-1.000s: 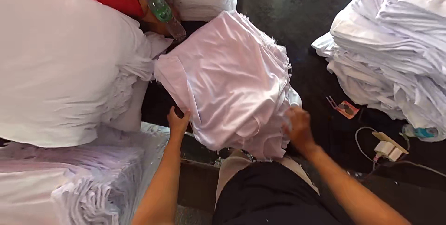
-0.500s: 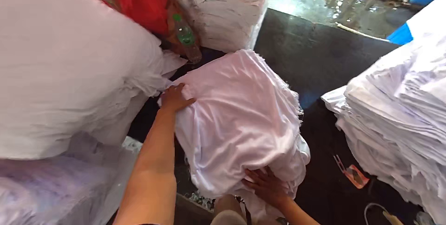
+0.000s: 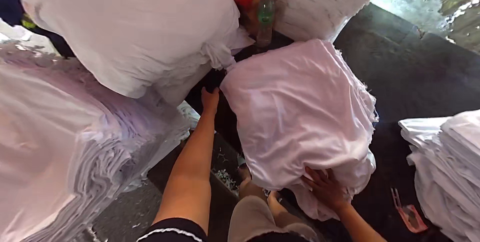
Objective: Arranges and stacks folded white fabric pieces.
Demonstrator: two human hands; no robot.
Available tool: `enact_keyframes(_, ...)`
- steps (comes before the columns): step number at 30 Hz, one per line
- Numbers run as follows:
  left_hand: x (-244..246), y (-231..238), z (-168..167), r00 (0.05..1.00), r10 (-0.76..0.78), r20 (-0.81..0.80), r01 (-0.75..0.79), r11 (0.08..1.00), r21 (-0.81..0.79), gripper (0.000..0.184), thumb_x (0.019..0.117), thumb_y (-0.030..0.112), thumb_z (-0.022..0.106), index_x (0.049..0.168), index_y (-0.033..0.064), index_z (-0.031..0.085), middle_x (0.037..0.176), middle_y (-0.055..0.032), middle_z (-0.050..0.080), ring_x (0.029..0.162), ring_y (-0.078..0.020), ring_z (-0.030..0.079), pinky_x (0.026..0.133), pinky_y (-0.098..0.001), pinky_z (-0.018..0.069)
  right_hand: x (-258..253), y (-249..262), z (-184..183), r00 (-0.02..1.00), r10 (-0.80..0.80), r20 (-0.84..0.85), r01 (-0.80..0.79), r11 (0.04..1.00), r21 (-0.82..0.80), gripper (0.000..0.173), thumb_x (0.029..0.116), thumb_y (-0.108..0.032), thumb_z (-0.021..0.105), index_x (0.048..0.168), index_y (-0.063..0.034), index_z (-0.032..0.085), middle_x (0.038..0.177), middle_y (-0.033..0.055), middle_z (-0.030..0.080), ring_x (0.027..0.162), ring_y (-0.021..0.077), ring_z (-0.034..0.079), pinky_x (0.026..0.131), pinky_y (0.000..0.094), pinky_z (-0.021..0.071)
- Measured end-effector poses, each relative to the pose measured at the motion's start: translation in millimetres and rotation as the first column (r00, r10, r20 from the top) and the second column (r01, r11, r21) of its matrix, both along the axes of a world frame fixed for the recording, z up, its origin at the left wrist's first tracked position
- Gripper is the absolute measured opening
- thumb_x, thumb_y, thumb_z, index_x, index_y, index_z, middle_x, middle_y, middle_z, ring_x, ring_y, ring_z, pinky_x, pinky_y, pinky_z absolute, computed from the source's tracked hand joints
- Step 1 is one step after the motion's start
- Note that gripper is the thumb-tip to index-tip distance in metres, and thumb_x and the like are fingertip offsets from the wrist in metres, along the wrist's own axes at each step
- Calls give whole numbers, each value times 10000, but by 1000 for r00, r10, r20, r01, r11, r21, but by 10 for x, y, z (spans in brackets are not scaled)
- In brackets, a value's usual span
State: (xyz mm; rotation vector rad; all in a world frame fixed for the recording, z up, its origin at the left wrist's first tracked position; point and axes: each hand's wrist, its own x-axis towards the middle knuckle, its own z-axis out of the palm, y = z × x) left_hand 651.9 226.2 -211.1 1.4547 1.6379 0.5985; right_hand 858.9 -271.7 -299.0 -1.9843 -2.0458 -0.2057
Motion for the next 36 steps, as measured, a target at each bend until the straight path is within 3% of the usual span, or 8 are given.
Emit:
enact_keyframes(2,2,-343,-101,971,60,231,-12,979,-205,784,1049,556,461,1590,30,248,1577,-265,356,1420,-409,412,1093,-609,411,-32,51,178,998,19,-53,-23,997,-70,403,897,-289,671,1291,-367,695,1397,-1,651,1219,297,646,1023,640,426)
enact_keyframes(5,-22,-1382,-307,945,-93,313,197,927,-319,786,1015,636,456,1611,167,250,1545,-164,444,1361,-313,496,1066,-553,467,-37,72,354,987,25,-160,-50,986,-157,455,905,-165,705,1336,-306,672,1460,36,605,1262,319,624,1050,650,420)
enact_keyframes(9,-117,-2702,-441,925,-189,329,313,871,-379,919,918,166,746,1580,-57,149,1494,-283,440,1338,-268,517,1111,-393,457,50,-71,444,905,-197,-377,230,972,44,215,937,-44,637,1102,-71,772,1183,211,721,1124,412,683,998,579,525)
enact_keyframes(11,-206,-2923,-412,921,-147,361,299,861,-412,713,916,100,743,1473,-99,344,1310,-234,592,1142,-182,640,983,-337,547,163,-179,667,864,-272,-425,304,953,8,182,918,-54,654,1060,-33,767,1076,241,726,1020,445,693,888,581,556)
enact_keyframes(18,-127,-2713,142,920,-115,374,295,833,-469,322,1073,178,510,1285,-63,525,991,-110,689,840,-112,694,781,-312,597,155,-786,1685,859,-243,-450,313,946,87,116,945,-101,621,931,-26,708,999,219,696,965,312,671,900,345,544)
enact_keyframes(25,-124,-2755,-130,988,-87,131,142,845,-515,498,1073,375,523,1321,-56,543,1161,-216,645,996,-228,654,879,-417,548,385,-1674,1294,734,-542,-409,485,840,-242,176,822,174,593,858,61,723,1314,362,594,1198,570,578,999,669,469)
enact_keyframes(30,-115,-2596,-262,976,-134,174,201,868,-454,590,1075,438,489,1421,-40,492,1319,-241,606,1176,-287,624,1000,-471,516,202,-1756,1080,621,-548,-560,430,836,-340,271,901,120,556,1002,11,782,1425,348,529,1302,573,504,1071,676,416)
enact_keyframes(36,115,-2134,11,973,-32,229,71,984,-164,786,1001,299,675,1559,-47,243,1471,-304,472,1319,-366,534,1093,-479,465,44,-1526,1141,666,-488,-565,272,864,-424,247,952,64,537,1123,150,694,1357,452,506,1272,620,501,1096,650,406)
